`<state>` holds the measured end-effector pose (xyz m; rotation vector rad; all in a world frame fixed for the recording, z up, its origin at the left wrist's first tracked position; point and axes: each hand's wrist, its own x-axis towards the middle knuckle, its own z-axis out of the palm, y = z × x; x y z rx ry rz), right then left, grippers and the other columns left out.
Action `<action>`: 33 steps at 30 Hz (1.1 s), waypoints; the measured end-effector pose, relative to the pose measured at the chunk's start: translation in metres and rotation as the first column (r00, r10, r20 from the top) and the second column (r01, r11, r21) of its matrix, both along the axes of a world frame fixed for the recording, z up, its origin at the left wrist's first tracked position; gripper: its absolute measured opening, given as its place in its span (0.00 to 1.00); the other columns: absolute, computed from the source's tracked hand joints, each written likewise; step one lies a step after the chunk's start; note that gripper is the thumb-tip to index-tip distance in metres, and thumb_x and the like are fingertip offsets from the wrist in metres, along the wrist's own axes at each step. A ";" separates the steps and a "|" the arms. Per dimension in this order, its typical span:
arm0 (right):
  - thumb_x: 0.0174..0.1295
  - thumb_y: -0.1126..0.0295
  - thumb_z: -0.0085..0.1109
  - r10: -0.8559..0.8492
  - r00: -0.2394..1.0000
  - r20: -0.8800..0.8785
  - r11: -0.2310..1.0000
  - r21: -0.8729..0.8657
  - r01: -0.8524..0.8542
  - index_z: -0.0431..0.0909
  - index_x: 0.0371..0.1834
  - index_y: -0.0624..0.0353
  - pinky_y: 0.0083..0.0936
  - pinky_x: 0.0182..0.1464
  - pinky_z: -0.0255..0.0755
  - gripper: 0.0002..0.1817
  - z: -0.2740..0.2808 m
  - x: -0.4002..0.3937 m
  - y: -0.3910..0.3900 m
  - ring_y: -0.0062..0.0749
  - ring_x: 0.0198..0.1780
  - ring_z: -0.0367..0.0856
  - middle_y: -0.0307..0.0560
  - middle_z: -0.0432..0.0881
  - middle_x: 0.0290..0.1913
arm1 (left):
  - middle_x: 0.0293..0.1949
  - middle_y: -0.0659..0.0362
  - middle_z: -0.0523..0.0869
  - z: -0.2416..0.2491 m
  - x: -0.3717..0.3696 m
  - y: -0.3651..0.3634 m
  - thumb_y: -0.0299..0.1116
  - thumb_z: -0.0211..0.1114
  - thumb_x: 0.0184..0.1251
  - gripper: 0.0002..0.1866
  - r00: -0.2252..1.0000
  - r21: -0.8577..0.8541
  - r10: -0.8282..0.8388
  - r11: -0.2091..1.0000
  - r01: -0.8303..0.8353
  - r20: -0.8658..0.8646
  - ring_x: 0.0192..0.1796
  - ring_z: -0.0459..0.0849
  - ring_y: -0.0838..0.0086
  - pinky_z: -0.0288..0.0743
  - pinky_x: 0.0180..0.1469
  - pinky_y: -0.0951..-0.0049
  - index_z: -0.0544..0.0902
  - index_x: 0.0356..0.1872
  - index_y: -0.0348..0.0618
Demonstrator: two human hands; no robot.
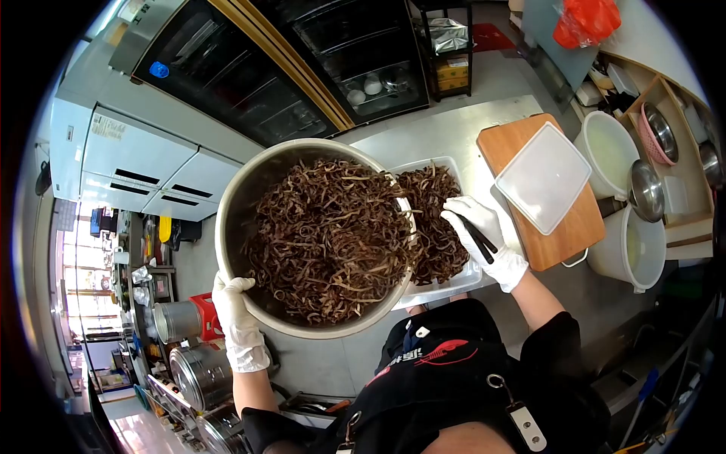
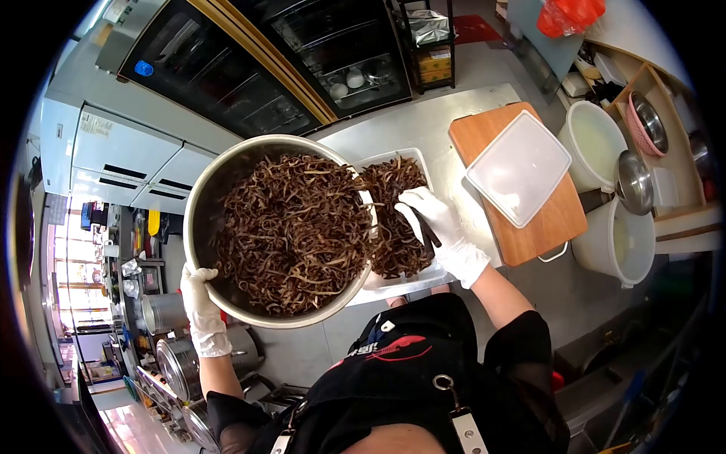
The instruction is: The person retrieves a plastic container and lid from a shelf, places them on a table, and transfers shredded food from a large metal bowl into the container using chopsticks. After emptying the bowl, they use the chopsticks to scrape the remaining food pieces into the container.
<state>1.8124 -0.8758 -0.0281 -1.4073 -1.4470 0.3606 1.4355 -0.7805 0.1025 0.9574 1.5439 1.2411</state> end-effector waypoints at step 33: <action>0.67 0.73 0.57 0.238 0.756 -0.610 0.927 -0.089 -0.364 0.83 0.36 0.64 0.16 0.42 0.74 0.07 0.049 0.024 0.069 0.18 0.37 0.81 0.38 0.83 0.34 | 0.30 0.60 0.82 -0.001 -0.004 0.003 0.11 0.56 0.43 0.11 0.997 0.040 0.022 0.999 -0.019 -0.077 0.29 0.77 0.75 0.75 0.39 0.75 0.73 0.25 0.41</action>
